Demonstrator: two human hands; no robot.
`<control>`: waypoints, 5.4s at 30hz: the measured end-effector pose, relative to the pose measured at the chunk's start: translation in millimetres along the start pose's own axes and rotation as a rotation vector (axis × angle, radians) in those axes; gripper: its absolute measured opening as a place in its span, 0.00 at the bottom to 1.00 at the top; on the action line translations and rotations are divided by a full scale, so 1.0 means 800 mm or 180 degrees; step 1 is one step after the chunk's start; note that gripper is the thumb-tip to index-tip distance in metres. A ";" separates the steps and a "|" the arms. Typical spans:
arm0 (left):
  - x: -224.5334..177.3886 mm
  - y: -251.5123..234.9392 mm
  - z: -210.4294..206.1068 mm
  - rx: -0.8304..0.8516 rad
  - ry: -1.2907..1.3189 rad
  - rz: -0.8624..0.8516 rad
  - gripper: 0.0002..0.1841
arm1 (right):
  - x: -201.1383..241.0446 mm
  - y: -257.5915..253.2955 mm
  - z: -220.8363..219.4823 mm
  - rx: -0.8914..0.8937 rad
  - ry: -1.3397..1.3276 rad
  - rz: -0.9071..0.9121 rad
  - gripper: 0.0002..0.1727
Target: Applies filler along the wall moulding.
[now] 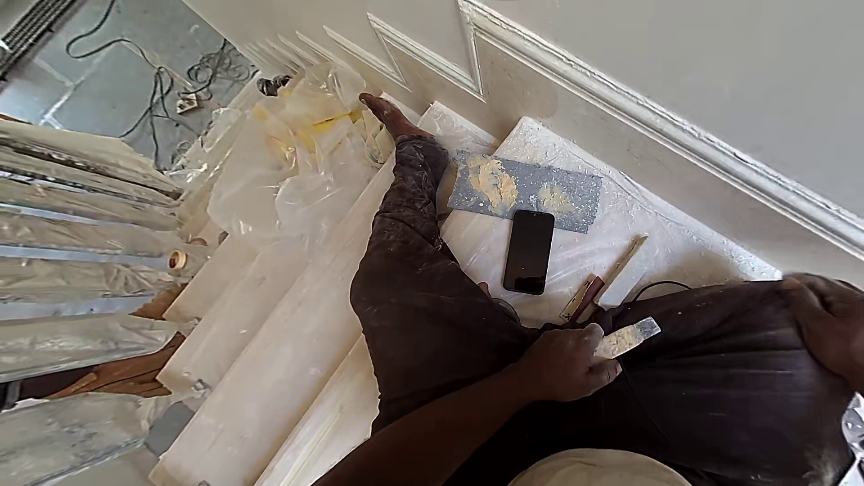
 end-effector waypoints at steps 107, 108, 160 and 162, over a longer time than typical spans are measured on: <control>-0.064 -0.130 0.010 -0.0701 -0.0330 -0.0636 0.19 | 0.123 0.012 -0.047 0.0330 0.0841 0.3863 0.28; -0.063 -0.131 0.009 -0.0708 -0.0324 -0.0635 0.19 | 0.123 0.014 -0.048 0.0347 0.0874 0.3898 0.27; 0.125 -0.067 0.166 -0.2713 -0.0504 0.2622 0.58 | 0.110 0.002 -0.027 -0.0122 0.0451 0.3206 0.25; 0.128 -0.074 0.173 -0.2731 -0.0529 0.2566 0.59 | 0.110 0.000 -0.028 -0.0118 0.0483 0.3201 0.25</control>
Point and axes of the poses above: each hand's wrist, its own y-axis away from the middle knuckle, its own z-axis out of the back of the hand, x = y × z, the point moved 9 cm from there along -y, towards the middle knuckle, and after that the axes turned 4 degrees about -y, right-handed, at the moved point
